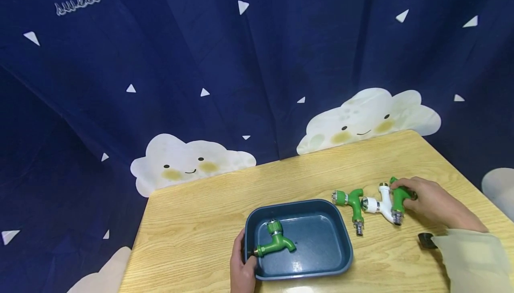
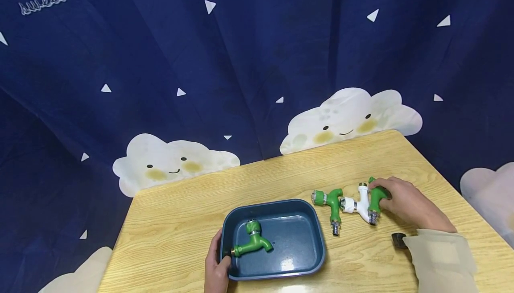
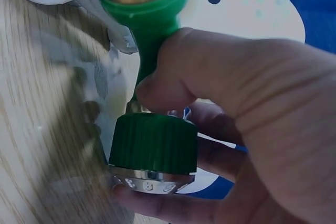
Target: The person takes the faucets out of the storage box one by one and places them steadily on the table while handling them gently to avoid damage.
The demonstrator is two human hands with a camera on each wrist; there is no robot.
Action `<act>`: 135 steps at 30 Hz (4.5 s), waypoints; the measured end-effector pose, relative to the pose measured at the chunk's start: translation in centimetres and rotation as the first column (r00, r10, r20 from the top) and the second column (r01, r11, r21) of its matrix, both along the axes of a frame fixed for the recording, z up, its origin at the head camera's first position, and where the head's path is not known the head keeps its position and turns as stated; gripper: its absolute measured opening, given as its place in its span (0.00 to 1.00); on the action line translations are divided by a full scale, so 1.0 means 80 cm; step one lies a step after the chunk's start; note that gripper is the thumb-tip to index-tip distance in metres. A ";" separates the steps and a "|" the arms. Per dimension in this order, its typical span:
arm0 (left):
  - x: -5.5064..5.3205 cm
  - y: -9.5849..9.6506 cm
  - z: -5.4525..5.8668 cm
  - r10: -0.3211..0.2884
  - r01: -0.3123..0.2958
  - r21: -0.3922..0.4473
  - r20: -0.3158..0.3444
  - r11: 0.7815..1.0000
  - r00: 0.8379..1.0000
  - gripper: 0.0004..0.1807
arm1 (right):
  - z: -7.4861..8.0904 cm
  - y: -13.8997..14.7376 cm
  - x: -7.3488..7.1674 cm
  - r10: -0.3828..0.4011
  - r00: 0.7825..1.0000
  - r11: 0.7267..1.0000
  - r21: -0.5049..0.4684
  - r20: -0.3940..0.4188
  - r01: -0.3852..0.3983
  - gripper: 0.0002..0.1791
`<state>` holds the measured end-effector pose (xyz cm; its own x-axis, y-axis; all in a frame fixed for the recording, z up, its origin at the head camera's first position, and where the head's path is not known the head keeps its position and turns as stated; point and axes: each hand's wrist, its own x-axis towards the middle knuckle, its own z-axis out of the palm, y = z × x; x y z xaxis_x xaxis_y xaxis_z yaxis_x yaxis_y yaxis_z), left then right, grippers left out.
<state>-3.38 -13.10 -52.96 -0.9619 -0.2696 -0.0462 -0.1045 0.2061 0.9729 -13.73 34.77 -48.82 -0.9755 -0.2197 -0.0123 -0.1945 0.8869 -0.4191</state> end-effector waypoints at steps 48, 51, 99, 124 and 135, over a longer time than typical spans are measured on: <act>0.000 -0.002 0.000 -0.008 0.009 -0.016 0.044 1.000 0.999 0.43 | -0.011 0.003 -0.006 -0.014 1.000 1.000 0.018 -0.020 0.015 0.24; 0.000 -0.001 0.000 -0.009 0.009 -0.007 0.035 1.000 0.999 0.43 | -0.011 0.001 -0.007 -0.012 1.000 1.000 0.023 -0.025 0.013 0.24; 0.002 -0.001 0.000 -0.006 0.006 -0.011 0.013 1.000 1.000 0.43 | -0.024 -0.004 -0.009 -0.044 0.991 0.997 0.060 -0.123 0.051 0.25; 0.001 -0.001 -0.002 -0.010 0.010 -0.015 0.004 1.000 1.000 0.43 | -0.021 0.000 -0.006 -0.053 0.997 0.997 0.046 -0.060 0.056 0.27; 0.001 -0.002 -0.003 -0.006 0.006 -0.022 -0.001 1.000 1.000 0.43 | -0.014 -0.004 -0.003 -0.074 0.993 0.997 0.011 -0.090 0.075 0.27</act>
<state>-3.31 -13.25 -53.20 -0.9634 -0.2651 -0.0394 -0.1022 0.2278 0.9683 -14.01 34.42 -49.95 -0.9865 -0.1468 0.0732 -0.1638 0.9062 -0.3898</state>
